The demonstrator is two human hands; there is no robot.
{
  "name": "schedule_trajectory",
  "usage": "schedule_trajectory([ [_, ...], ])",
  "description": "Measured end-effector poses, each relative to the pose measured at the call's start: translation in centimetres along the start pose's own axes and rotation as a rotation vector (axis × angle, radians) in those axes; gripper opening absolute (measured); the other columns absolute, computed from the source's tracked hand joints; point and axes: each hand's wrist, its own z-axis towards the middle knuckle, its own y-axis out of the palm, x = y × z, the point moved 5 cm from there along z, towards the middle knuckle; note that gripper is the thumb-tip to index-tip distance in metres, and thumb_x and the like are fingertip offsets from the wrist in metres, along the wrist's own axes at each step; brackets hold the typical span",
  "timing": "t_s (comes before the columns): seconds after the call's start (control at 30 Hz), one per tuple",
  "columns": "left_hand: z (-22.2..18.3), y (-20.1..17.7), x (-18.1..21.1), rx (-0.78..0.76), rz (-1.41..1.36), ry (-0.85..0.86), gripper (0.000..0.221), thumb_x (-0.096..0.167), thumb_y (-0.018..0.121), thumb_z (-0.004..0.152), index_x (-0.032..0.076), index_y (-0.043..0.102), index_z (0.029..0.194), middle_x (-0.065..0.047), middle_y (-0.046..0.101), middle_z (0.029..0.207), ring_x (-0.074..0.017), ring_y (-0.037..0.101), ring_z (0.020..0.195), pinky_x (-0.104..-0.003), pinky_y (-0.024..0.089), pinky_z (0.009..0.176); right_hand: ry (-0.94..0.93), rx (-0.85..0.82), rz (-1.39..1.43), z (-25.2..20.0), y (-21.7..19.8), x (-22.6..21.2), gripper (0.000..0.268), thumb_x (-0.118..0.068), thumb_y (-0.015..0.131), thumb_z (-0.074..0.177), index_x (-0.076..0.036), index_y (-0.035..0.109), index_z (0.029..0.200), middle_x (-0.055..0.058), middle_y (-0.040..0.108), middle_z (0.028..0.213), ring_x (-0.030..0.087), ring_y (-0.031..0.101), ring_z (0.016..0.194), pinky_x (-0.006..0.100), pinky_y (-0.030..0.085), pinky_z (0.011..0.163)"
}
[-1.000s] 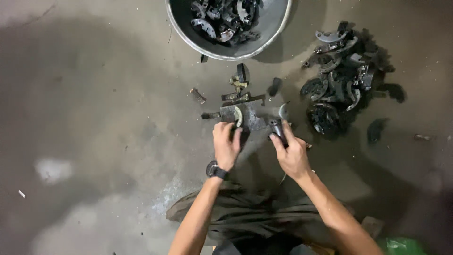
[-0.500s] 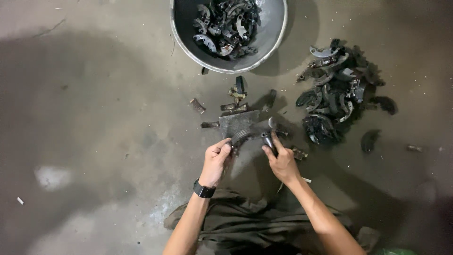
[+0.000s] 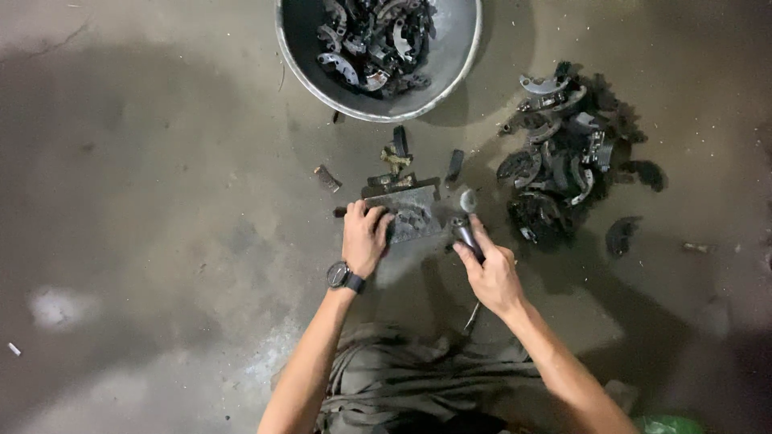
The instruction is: Disassembling motorcycle brake shoes and removing pins using a hammer and a small metal block on the floor.
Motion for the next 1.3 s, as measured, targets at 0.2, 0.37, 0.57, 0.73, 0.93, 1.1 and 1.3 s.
schedule_trajectory([
  [0.2,-0.2,-0.8,0.6,-0.037,-0.036,0.154,0.027,0.012,0.078,0.084,0.003,0.067,0.108,-0.014,0.060,0.108,-0.0353,0.054,0.103,-0.045,0.048,0.090,-0.217,-0.011,0.063,0.9,-2.3,-8.4,0.058,-0.012,0.070,0.096,0.001,0.048,0.148,0.021,0.071,0.086,0.026,0.070,0.067,0.038,0.055,0.063],
  [0.37,0.1,-0.5,0.5,-0.058,0.000,0.125,0.027,0.011,0.079,0.077,0.005,0.068,0.101,-0.012,0.061,0.106,-0.0333,0.055,0.100,-0.044,0.043,0.086,-0.363,-0.055,-0.039,3.5,1.0,-7.8,0.050,-0.012,0.069,0.100,0.000,0.050,0.144,0.024,0.069,0.089,0.034,0.069,0.074,0.040,0.053,0.066],
  [0.57,-0.2,-0.4,0.8,-0.062,-0.005,0.151,0.027,0.012,0.080,0.077,0.006,0.069,0.102,-0.010,0.060,0.103,-0.0316,0.054,0.101,-0.043,0.042,0.086,-0.090,-0.261,-0.048,3.4,-0.5,-10.4,0.059,-0.016,0.067,0.098,-0.004,0.045,0.152,0.024,0.068,0.076,0.034,0.069,0.061,0.043,0.052,0.059],
  [0.73,-0.2,-0.4,1.0,-0.068,0.010,0.152,0.025,0.014,0.081,0.078,0.007,0.070,0.099,-0.009,0.060,0.100,-0.0312,0.055,0.100,-0.043,0.042,0.085,-0.319,0.097,0.006,0.8,0.7,-5.0,0.033,-0.018,0.069,0.100,-0.003,0.054,0.126,0.022,0.070,0.081,0.029,0.070,0.065,0.041,0.054,0.060],
  [0.93,-0.4,-0.1,0.7,-0.083,0.055,0.146,0.026,0.016,0.082,0.077,0.007,0.071,0.099,-0.009,0.063,0.102,-0.0312,0.057,0.101,-0.044,0.041,0.083,0.053,-0.197,0.002,1.6,-0.2,-5.6,0.062,-0.015,0.067,0.096,-0.003,0.045,0.153,0.020,0.072,0.075,0.022,0.069,0.056,0.038,0.054,0.051],
  [1.1,-0.1,-0.5,1.0,-0.024,0.019,0.171,0.026,0.015,0.080,0.078,0.007,0.071,0.100,-0.008,0.065,0.106,-0.0307,0.057,0.105,-0.043,0.043,0.087,-0.253,0.270,0.159,-1.7,-0.9,-5.5,0.039,-0.015,0.066,0.104,-0.003,0.053,0.138,0.015,0.071,0.076,0.017,0.071,0.063,0.033,0.054,0.055],
  [1.3,-0.2,-0.6,0.9,-0.045,0.067,0.165,0.025,0.015,0.081,0.077,0.006,0.072,0.098,-0.008,0.064,0.105,-0.0312,0.056,0.103,-0.043,0.043,0.086,0.023,-0.122,0.046,0.0,0.6,-2.5,0.061,-0.018,0.064,0.099,-0.007,0.045,0.155,0.017,0.066,0.068,0.019,0.065,0.054,0.035,0.051,0.051],
])
